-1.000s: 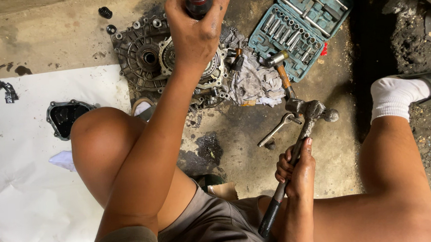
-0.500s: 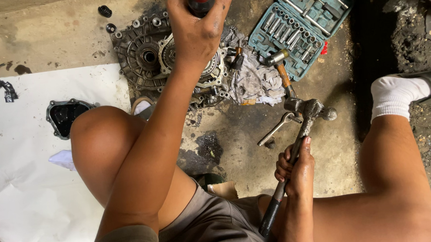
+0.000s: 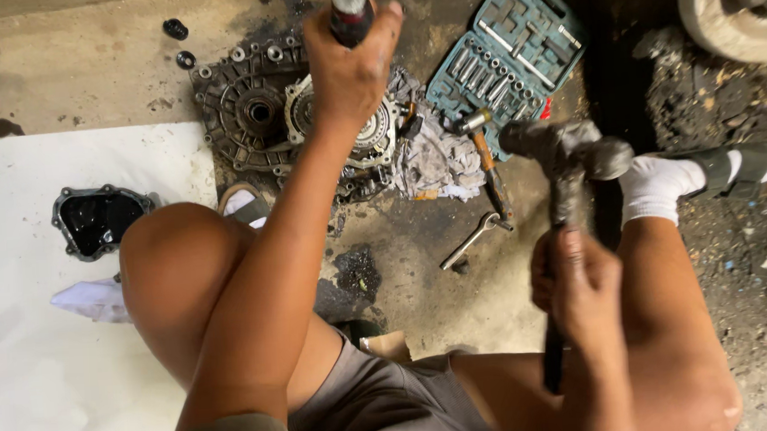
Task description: The person sits on the floor and uses a ratchet, hammer, and screwdriver to disassemble a small engine. They loosen bolts, tap components, and remove a gear assembly from the engine block.
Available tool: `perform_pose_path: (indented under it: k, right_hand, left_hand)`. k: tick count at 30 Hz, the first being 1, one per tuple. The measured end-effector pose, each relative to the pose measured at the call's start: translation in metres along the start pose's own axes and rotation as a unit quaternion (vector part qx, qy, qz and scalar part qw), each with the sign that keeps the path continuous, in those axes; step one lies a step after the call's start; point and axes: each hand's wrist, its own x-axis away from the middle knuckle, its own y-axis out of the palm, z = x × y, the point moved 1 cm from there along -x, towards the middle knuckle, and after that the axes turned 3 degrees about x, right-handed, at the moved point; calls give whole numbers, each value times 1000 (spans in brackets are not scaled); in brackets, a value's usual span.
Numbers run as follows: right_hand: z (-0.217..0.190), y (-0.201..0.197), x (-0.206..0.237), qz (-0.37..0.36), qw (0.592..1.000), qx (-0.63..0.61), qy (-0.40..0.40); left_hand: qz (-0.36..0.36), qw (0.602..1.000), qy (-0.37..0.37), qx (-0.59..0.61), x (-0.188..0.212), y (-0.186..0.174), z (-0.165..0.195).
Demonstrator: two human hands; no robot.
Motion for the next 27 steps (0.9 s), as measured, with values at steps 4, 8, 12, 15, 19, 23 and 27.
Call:
perform_pose_path:
  k: [4,8,12,15,19,23,27]
  right_hand:
    - [-96,-6,3,-41,977,157,-135]
    - [-164,-7,0,-112,966,149,-181]
    - [-173,4,-32,-143,973,162,-81]
    - [-176,18,-46,-116,934,314,-124]
    - [-189,38,-58,-90,926,309,-198]
    - [-176,45,-60,-77,930,295,-207]
    - [-158,36,-54,-68,932,291,-206]
  left_hand:
    - [-30,968,-181,173,2,-3,6]
    - [-51,977,-117,170,2,-3,23]
    - [-68,982,-70,164,6,-7,33]
    - [-76,983,-74,153,6,-8,31]
    - [-76,981,-68,166,7,-6,24]
    - [-54,983,-31,171,6,-3,20]
    - [-42,985,28,163,2,-1,23]
